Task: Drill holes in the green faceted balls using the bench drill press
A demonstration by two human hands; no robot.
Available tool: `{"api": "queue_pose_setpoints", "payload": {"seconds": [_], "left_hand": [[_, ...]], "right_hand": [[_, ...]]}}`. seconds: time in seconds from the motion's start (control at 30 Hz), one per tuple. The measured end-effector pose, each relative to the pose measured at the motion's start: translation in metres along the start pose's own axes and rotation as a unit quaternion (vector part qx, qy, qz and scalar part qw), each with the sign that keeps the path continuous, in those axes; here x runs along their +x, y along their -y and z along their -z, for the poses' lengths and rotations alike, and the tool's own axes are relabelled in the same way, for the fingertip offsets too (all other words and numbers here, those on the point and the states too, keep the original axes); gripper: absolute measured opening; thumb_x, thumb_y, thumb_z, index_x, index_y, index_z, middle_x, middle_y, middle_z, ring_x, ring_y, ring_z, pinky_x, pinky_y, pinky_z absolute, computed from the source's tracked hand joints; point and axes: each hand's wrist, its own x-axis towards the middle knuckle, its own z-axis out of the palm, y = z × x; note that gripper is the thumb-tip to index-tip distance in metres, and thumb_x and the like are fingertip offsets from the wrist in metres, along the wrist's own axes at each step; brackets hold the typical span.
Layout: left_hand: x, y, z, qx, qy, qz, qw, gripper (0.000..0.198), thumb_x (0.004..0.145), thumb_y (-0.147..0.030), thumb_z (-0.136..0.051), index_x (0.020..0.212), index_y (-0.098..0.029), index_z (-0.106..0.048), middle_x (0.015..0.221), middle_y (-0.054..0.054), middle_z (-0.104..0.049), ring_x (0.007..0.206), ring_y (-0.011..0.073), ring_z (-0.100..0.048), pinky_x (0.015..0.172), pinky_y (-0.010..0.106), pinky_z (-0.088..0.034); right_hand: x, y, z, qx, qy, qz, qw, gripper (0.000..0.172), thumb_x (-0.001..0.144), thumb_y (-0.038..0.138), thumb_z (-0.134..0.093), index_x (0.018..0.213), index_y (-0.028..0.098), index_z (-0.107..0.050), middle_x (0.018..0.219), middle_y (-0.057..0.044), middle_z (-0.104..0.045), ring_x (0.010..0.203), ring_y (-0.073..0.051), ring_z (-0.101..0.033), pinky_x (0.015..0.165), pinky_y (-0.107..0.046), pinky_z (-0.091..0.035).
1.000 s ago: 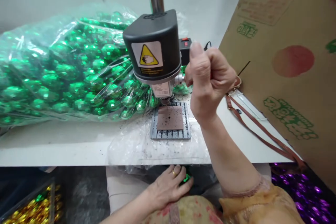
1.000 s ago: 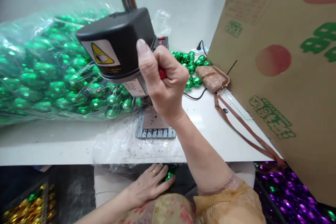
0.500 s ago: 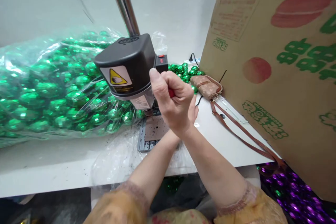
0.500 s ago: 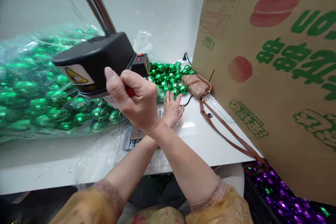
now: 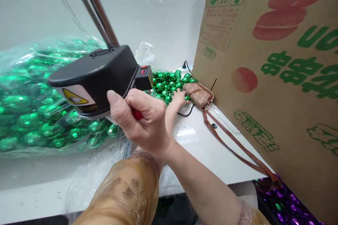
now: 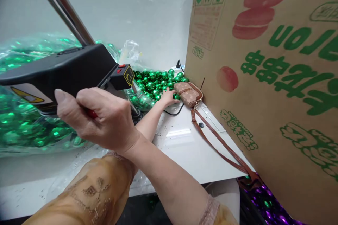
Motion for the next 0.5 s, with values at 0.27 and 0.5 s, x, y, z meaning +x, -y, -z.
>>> {"api": "queue_pose_setpoints", "payload": {"seconds": [0.27, 0.5], "left_hand": [[-0.018, 0.000, -0.012, -0.015, -0.036, -0.033, 0.999, 0.058, 0.079, -0.042, -0.078, 0.118, -0.002, -0.064, 0.140, 0.022, -0.045, 0.130, 0.0430, -0.049, 0.111, 0.053, -0.036], [-0.046, -0.023, -0.011, -0.018, -0.056, -0.060, 0.996, 0.047, 0.071, -0.029, -0.086, 0.112, -0.011, -0.071, 0.143, 0.021, -0.044, 0.133, 0.0488, -0.044, 0.105, 0.056, -0.045]], "right_hand": [[-0.002, 0.001, -0.002, -0.014, -0.013, 0.008, 1.000, 0.047, 0.099, 0.033, -0.045, 0.060, 0.019, -0.021, 0.056, 0.007, -0.027, 0.053, -0.002, -0.027, 0.058, -0.021, -0.037], [0.000, -0.007, -0.008, 0.066, -0.045, 0.055, 0.995, 0.047, 0.095, 0.023, -0.051, 0.061, 0.020, -0.019, 0.057, 0.007, -0.022, 0.053, -0.003, -0.022, 0.052, -0.023, -0.030]]}}
